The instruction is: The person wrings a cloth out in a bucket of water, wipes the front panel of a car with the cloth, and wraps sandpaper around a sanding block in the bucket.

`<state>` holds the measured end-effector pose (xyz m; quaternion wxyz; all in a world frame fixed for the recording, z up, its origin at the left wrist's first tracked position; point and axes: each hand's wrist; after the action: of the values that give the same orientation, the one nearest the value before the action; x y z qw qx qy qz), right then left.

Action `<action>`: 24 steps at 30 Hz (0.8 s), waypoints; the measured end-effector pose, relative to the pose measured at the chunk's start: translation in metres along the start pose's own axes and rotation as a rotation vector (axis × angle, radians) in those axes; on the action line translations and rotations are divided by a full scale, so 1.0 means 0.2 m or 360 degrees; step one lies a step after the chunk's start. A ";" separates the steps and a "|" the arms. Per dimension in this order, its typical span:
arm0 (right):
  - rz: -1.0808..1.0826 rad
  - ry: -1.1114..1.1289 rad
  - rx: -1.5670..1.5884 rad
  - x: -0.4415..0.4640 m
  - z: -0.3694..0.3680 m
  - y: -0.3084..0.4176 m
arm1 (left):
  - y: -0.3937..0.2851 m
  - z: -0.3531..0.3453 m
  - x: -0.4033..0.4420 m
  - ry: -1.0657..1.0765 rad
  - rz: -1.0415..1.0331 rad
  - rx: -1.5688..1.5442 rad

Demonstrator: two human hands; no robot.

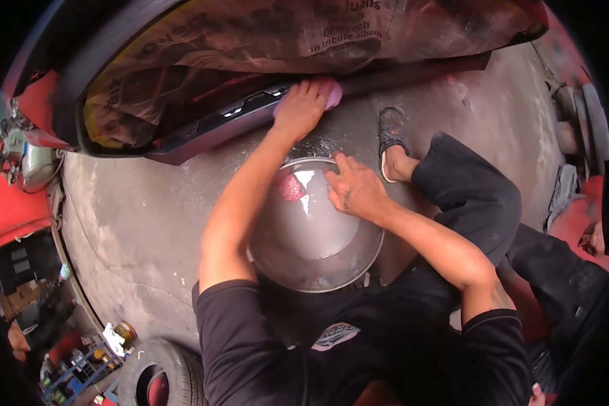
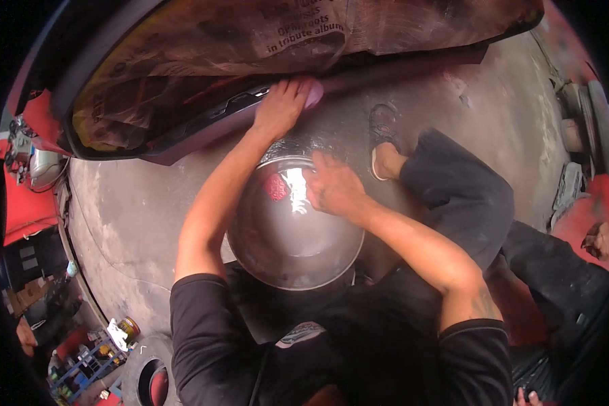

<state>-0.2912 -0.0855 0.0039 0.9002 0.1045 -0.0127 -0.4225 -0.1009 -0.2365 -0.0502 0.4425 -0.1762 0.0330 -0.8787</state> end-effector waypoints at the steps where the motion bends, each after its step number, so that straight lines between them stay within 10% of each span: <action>1: 0.0005 -0.0006 -0.0005 0.00 0.00 0.00 | -0.06 0.00 0.08 0.0027 0.0114 -0.0074; 12: 0.0007 -0.0026 -0.0035 0.01 0.01 0.00 | 0.16 0.17 -0.49 0.0040 0.0072 0.0398; 24: 0.0056 -0.0220 -0.0036 0.00 -0.12 -0.02 | 0.55 0.50 -1.21 -0.0464 0.1492 0.0256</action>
<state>-0.2917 -0.0849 -0.0196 0.9056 0.0647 -0.0719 -0.4128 0.1498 -0.1015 -0.0477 0.8021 -0.2287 -0.0214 -0.5512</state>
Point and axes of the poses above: each hand's wrist, its own x-axis towards the middle knuckle, its own z-axis out of the back of the hand, y = z × x, and after that the axes turned 10 degrees about -x, right-handed
